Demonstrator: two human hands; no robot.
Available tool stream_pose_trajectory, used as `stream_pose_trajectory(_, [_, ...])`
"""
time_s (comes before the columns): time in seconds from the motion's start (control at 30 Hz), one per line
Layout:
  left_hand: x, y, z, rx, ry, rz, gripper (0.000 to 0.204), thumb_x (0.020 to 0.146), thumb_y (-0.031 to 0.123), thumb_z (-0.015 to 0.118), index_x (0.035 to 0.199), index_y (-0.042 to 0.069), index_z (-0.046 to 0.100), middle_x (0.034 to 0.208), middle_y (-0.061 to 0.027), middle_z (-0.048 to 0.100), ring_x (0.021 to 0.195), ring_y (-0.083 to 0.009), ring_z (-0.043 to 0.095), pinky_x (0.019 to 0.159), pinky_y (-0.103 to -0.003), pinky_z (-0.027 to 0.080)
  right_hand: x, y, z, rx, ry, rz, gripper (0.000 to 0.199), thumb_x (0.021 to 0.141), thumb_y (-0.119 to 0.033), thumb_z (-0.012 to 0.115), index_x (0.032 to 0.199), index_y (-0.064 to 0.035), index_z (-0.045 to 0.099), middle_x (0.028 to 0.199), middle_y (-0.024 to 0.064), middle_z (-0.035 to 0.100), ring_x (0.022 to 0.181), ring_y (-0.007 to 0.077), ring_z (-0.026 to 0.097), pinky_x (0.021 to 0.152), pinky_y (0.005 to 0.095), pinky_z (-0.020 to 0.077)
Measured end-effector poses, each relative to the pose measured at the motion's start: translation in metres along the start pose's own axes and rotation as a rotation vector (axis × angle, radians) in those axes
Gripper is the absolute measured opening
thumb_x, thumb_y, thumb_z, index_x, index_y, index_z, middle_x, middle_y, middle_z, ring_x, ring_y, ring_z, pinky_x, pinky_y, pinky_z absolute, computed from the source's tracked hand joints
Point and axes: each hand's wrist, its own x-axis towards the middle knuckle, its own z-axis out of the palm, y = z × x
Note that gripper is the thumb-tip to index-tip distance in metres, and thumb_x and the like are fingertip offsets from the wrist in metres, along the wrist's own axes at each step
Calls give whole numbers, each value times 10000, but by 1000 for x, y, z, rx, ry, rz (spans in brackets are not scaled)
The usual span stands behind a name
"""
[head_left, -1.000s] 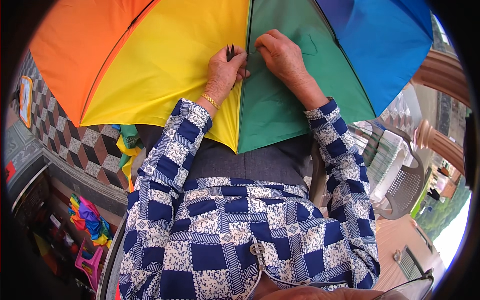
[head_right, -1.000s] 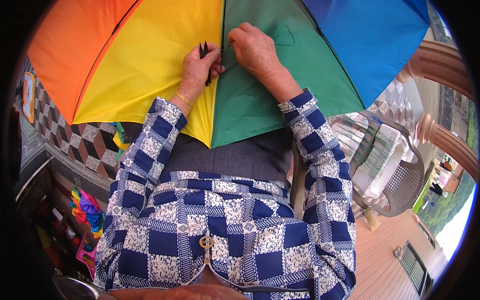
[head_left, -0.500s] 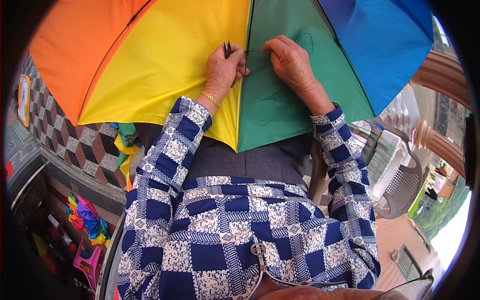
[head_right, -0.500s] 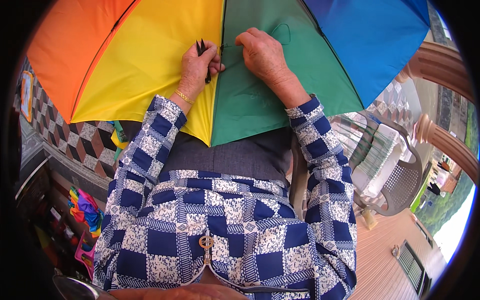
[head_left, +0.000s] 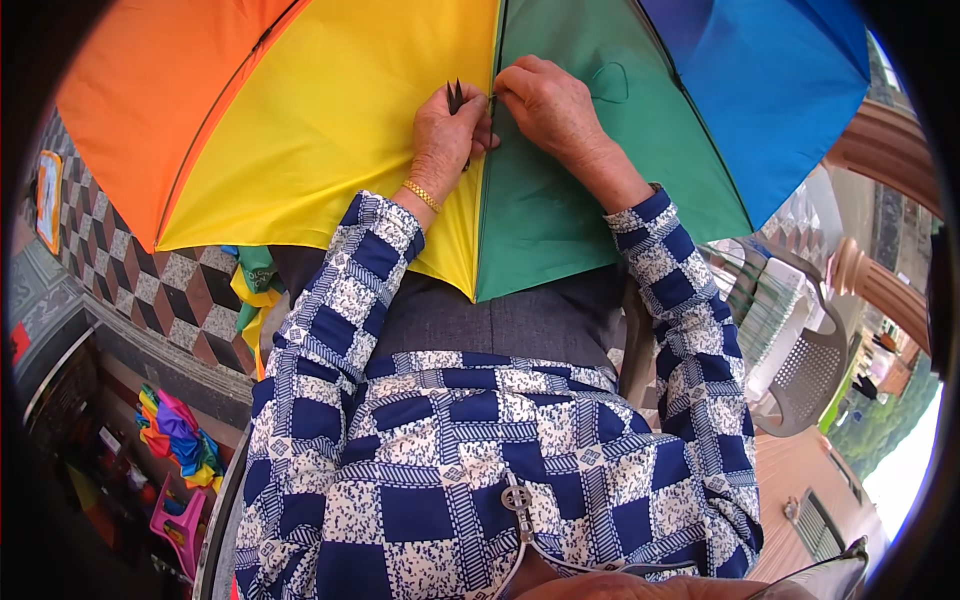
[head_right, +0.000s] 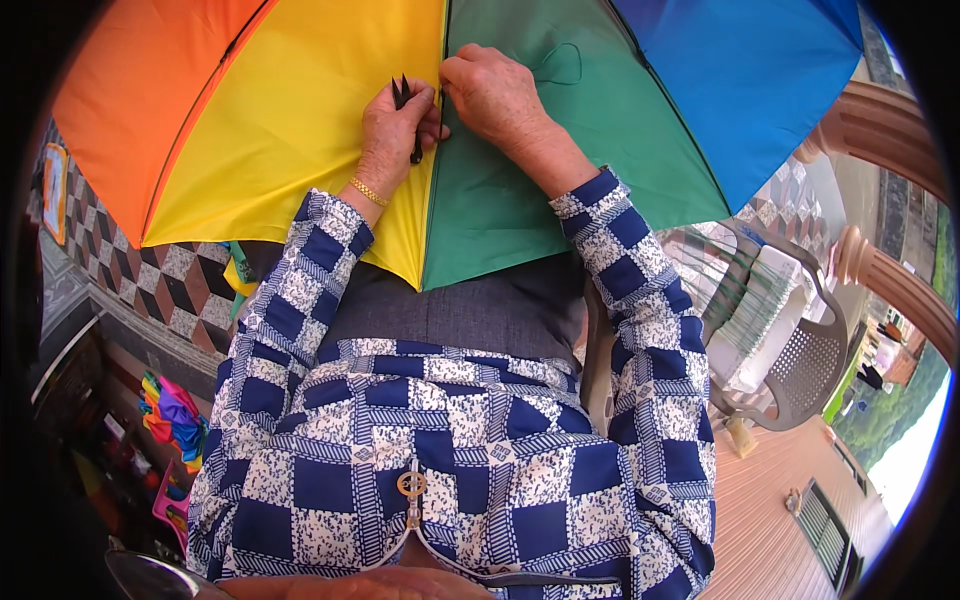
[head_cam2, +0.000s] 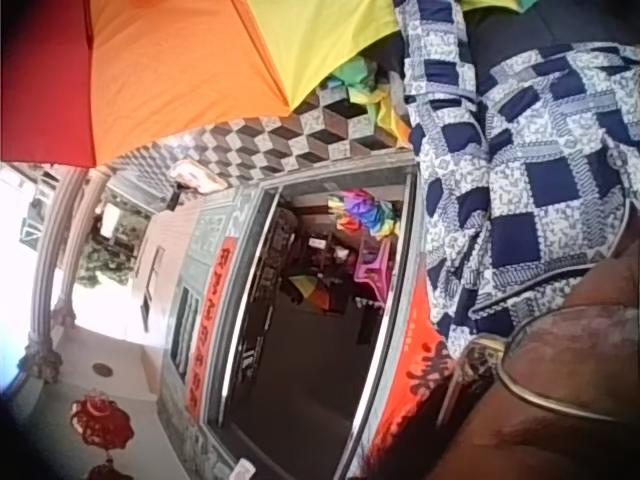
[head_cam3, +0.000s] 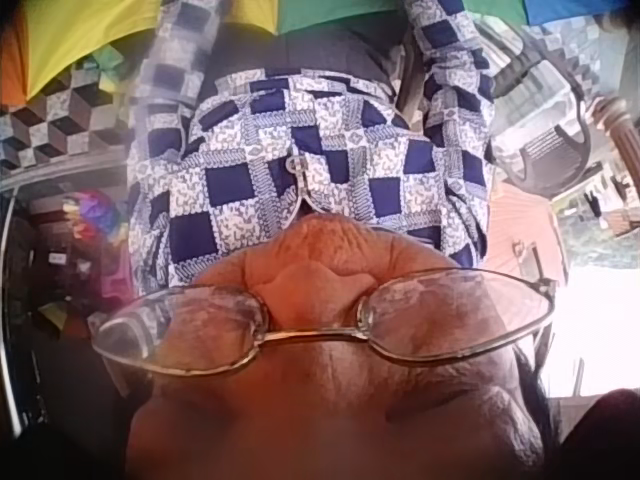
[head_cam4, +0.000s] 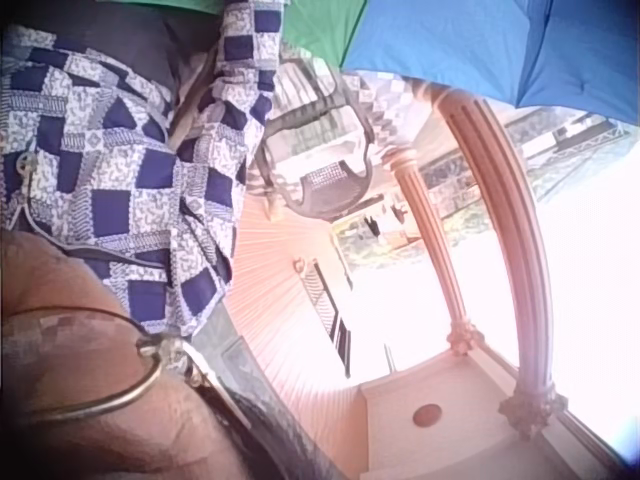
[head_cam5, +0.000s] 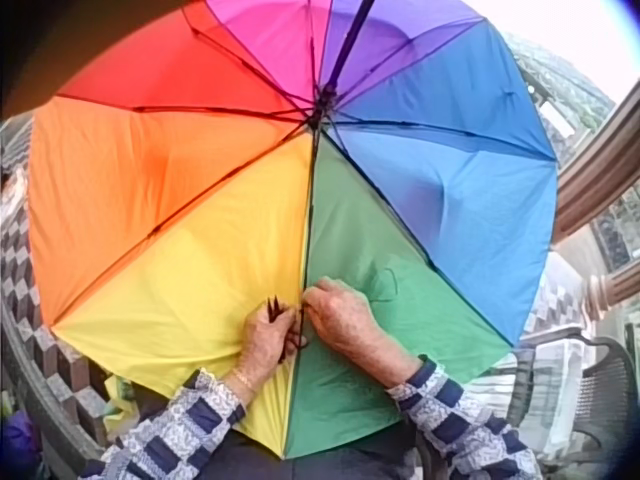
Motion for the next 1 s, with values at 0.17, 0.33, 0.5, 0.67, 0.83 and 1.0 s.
stream_pose_trajectory(0.17, [2,-3,-4,-38,38,16,145,886,171,534,846,32,524,625,-46,548,484,-148,573,417,-226,422,0,11,-5,10,66,50,49,770,-90,582,807,-72,609,859,60,600,768,270,590,663,349,486])
stream_pose_trajectory(0.33, [6,-7,-11,-57,54,4,175,882,194,523,863,19,523,622,-59,553,494,-163,599,403,-226,425,2,9,-11,610,148,370,38,789,-101,592,767,-72,601,845,74,619,741,263,595,651,334,485])
stream_pose_trajectory(0.5, [9,-8,-8,-87,47,7,182,880,196,523,857,15,524,619,-61,550,489,-170,598,401,-231,426,12,7,-29,1589,354,562,136,884,-155,552,839,-27,564,790,32,606,753,147,589,676,324,488])
stream_pose_trajectory(0.67, [7,-6,-11,-92,40,-8,182,878,194,524,848,14,523,613,-60,545,483,-169,595,400,-234,427,8,16,-35,1694,240,523,135,892,-150,545,881,-16,549,782,41,602,743,139,579,654,316,481])
stream_pose_trajectory(0.83, [6,-3,-13,-87,55,-19,178,878,190,521,841,16,522,604,-55,540,476,-167,590,402,-237,427,6,14,-36,986,33,471,78,881,-107,530,842,-47,562,774,19,575,706,147,571,615,326,468])
stream_pose_trajectory(1.0, [6,-3,-10,-86,48,-20,173,880,189,515,841,20,522,602,-54,539,474,-167,588,403,-239,428,2,7,-30,69,-20,-41,6,794,-74,570,790,-70,571,746,29,535,700,204,554,594,344,447])
